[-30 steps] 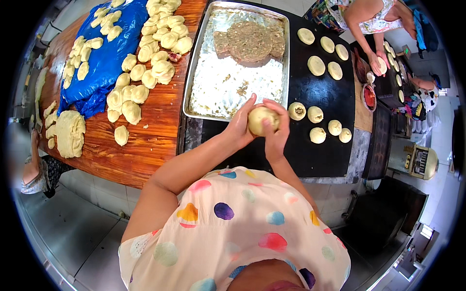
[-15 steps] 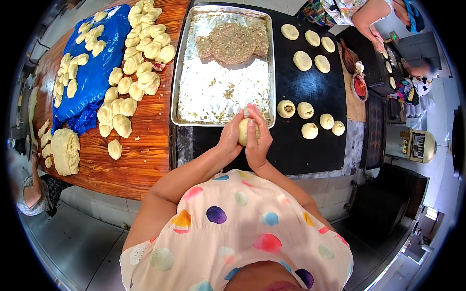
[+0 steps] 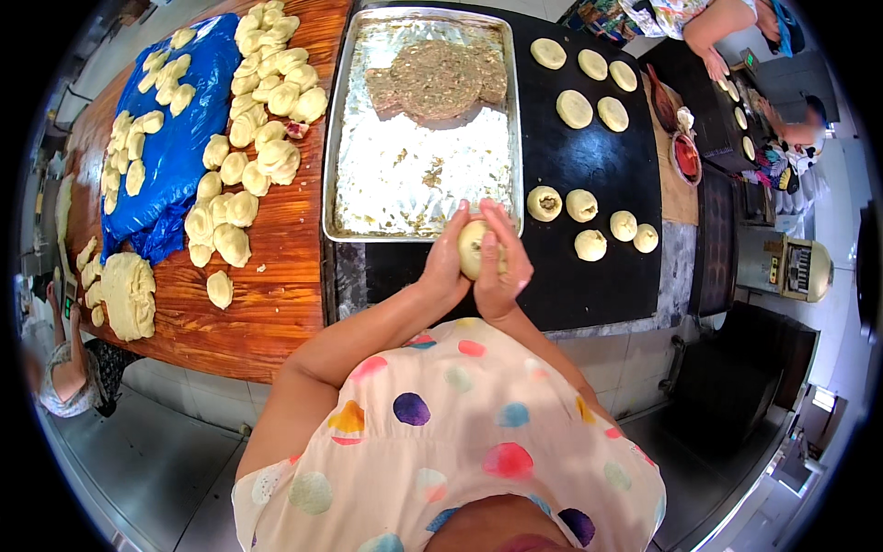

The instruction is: The person repeatedly flattens dough balls, scoops a crumbly filling from a metal tray, places it into the dough, and seals the pastries by hand. Finished pastries are placed on a black countertop. Coworkers are visible performing similar tasks in the background.

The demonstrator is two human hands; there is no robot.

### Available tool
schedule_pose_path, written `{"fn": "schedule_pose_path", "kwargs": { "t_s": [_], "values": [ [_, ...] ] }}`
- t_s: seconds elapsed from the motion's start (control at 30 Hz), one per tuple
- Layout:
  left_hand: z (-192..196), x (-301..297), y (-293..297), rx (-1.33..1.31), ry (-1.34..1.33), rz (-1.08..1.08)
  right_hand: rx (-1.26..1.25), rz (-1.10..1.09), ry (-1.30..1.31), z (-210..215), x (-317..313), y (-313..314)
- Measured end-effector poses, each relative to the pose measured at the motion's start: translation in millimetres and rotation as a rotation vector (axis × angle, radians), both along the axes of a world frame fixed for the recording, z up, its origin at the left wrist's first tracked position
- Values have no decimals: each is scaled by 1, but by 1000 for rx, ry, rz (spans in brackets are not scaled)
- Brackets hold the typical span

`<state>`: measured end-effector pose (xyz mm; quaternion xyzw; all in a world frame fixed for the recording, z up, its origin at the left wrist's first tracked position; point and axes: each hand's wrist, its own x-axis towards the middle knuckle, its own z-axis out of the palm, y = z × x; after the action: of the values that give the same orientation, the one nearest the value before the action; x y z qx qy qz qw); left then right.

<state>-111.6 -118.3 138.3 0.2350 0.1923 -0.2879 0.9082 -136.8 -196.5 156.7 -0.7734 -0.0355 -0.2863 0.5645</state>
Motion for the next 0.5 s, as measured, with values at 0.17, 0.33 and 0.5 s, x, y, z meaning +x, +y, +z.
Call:
{"fn": "schedule_pose_path", "kwargs": {
  "t_s": [0.17, 0.33, 0.5],
  "values": [
    [-24, 15, 20, 15, 79, -269, 1, 243, 67, 22, 7, -6],
    [-27, 28, 4, -176, 79, -432, -165, 449, 104, 11, 13, -37],
    [-7, 10, -10, -102, 152, 10, 11, 153, 83, -16, 11, -25]
  ]
}}
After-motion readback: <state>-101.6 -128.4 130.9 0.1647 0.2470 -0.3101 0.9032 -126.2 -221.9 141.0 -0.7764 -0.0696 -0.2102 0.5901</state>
